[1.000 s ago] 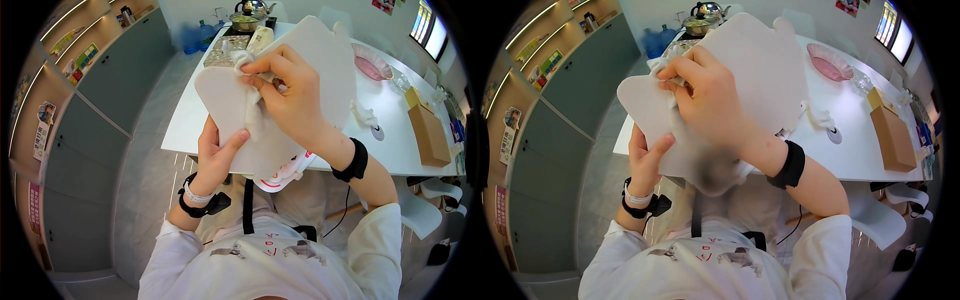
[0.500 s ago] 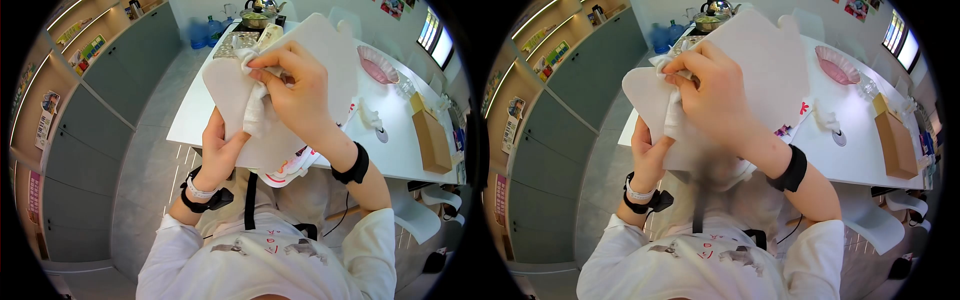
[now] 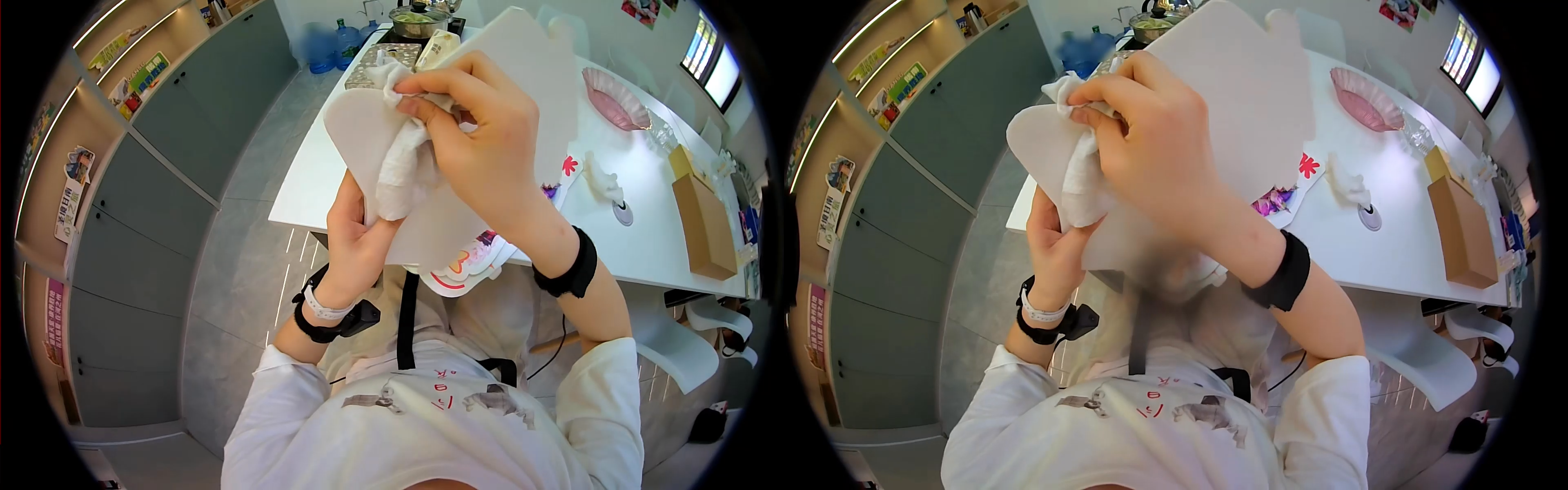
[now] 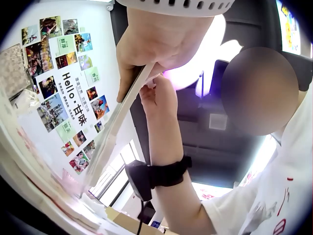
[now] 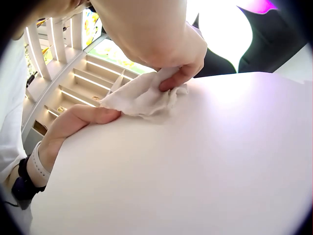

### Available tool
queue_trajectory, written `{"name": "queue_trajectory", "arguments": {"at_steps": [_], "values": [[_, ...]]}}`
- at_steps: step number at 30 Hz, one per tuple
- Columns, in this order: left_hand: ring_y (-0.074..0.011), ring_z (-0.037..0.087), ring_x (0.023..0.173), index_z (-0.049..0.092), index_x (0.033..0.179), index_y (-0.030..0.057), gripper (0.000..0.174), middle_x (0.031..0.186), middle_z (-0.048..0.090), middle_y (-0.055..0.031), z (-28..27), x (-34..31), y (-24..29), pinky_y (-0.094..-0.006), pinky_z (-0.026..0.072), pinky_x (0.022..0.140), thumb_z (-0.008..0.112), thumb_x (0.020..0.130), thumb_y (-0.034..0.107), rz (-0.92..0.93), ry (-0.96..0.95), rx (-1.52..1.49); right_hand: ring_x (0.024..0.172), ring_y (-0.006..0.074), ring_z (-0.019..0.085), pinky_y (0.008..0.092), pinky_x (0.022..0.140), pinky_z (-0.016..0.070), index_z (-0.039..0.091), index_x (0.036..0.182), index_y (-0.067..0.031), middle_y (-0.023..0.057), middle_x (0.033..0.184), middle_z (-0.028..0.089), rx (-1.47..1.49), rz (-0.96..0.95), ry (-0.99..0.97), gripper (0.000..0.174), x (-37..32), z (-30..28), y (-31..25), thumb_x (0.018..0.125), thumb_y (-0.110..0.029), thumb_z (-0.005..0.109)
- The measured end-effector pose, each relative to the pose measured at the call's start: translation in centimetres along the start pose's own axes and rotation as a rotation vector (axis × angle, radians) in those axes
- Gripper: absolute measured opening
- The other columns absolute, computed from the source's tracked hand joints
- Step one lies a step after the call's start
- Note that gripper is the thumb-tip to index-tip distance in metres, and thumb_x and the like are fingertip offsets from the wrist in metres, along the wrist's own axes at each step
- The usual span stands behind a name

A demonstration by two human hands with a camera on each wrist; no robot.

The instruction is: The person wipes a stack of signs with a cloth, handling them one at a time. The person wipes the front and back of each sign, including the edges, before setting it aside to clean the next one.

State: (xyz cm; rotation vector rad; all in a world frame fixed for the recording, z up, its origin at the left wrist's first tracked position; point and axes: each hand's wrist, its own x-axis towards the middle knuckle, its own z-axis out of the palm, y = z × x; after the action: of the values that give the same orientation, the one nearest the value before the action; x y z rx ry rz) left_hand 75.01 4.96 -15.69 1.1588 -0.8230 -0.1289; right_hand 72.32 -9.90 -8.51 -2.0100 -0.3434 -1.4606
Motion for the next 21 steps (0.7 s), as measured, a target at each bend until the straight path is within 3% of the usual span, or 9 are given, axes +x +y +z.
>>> {"name": "queue_trajectory", "arguments": {"at_steps": [6,7,13,21], "values": [[-0.0182,0.055,0.113,0.042,0.134,0.0003,0.061,0.124,0.056,-0.0073,0.2,-0.3,-1.1,-0.0317,0.0458,0.094,0.061,0.078,-0.011,0.057,0.022,0.129,0.058,0.0139,0.054,0.0241,0.052,0.0438,0.072,0.086,-0.0066,0.0046,0.078,0.058,0.023,-0.197,0.060,0.016,0.9,1.3,-2.4,0.073,0.003,0.071],[-0.0179,0.053,0.116,0.041,0.135,-0.0021,0.057,0.127,0.054,-0.0099,0.0,-0.6,-1.4,-0.0334,0.0417,0.099,0.063,0.083,-0.006,0.075,-0.036,0.026,0.059,0.0142,0.055,0.0246,0.052,0.0441,0.072,0.086,-0.0064,0.0051,0.079,0.058,0.030,-0.226,0.051,0.016,0.8,1.8,-2.6,0.073,0.003,0.070],[-0.0184,0.055,0.112,0.043,0.133,-0.0014,0.060,0.122,0.056,-0.0070,0.6,-0.2,-0.6,-0.0327,0.0459,0.094,0.061,0.077,-0.011,0.016,0.039,0.124,0.062,0.0130,0.058,0.0245,0.053,0.0454,0.072,0.087,-0.0056,0.0042,0.082,0.062,0.044,0.030,0.069,0.015,-0.5,1.2,-1.4,0.074,0.003,0.070],[-0.0163,0.053,0.113,0.044,0.131,-0.0019,0.057,0.123,0.055,-0.0070,0.5,-0.4,-1.6,-0.0311,0.0445,0.093,0.058,0.076,-0.013,0.108,0.027,0.081,0.065,0.0102,0.059,0.0226,0.054,0.0457,0.071,0.086,-0.0042,0.0045,0.082,0.064,0.076,-0.033,0.049,0.013,-0.6,1.4,-3.2,0.075,0.001,0.070]]}}
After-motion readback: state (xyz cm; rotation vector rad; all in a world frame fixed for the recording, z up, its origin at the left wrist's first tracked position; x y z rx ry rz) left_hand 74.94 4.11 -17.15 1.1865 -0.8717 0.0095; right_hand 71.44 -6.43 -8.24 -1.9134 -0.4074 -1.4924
